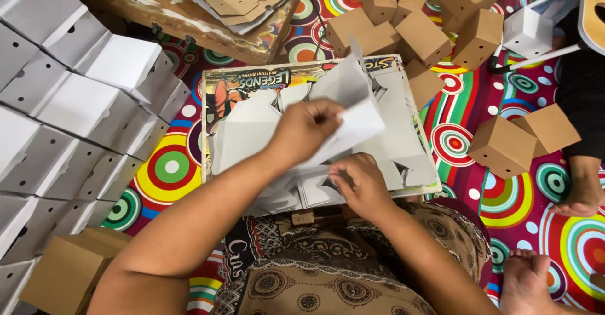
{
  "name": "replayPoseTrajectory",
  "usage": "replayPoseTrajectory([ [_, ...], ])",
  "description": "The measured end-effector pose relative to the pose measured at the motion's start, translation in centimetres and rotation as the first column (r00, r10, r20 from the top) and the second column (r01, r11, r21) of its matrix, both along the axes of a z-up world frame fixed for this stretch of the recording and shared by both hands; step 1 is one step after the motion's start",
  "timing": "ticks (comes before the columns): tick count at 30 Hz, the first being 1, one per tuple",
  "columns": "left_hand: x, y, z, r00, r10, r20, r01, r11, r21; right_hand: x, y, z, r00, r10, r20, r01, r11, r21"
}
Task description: Folding white cardboard inserts and stacking them in a box.
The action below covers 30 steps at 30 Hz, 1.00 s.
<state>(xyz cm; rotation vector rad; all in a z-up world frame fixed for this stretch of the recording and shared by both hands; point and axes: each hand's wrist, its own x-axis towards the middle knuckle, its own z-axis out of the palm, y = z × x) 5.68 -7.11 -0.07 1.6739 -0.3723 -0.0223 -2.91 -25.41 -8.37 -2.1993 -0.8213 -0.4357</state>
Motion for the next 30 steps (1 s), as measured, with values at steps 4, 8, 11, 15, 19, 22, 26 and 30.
replayPoseTrajectory([
  [4, -2.0, -1.5, -0.7, 0.999, 0.004, 0.045, -0.012, 0.983, 0.184, 0.0, 0.4, -0.6, 0.984, -0.148, -0.096, 0.139, 0.985, -0.1],
  [8, -0.4, -2.6, -3.3, 0.978, 0.21, 0.01, -0.209, 0.977, -0.032, 0.1, 0.8, -3.1, 0.953, -0.267, -0.145, 0.238, 0.952, -0.191],
  [11, -0.8, -2.7, -2.4, 0.962, 0.271, 0.015, -0.267, 0.955, -0.126, 0.0, 1.0, -2.6, 0.981, -0.189, -0.048, 0.178, 0.969, -0.171],
  [15, -0.2, -3.0, -2.4, 0.973, 0.228, 0.041, -0.217, 0.957, -0.191, -1.2, 1.4, -1.7, 0.979, -0.206, -0.005, 0.195, 0.932, -0.306],
  [19, 2.4, -0.8, -1.7, 0.936, 0.351, -0.037, -0.346, 0.891, -0.295, -2.0, -0.6, 2.4, 0.922, -0.282, -0.265, 0.177, 0.916, -0.361],
  [22, 1.3, 0.0, 1.8, 0.902, 0.387, -0.192, -0.432, 0.788, -0.439, -2.5, -1.0, 4.6, 0.904, -0.373, -0.209, 0.359, 0.928, -0.102],
  [26, -1.2, -0.5, 5.6, 0.879, 0.308, -0.365, -0.472, 0.679, -0.563, -1.8, 0.5, 8.1, 0.899, -0.369, 0.235, 0.357, 0.929, 0.093],
  [30, -2.5, -0.5, 4.4, 0.884, 0.244, -0.399, -0.455, 0.649, -0.61, 0.1, 0.5, 7.6, 0.852, -0.354, 0.387, 0.368, 0.929, 0.038],
])
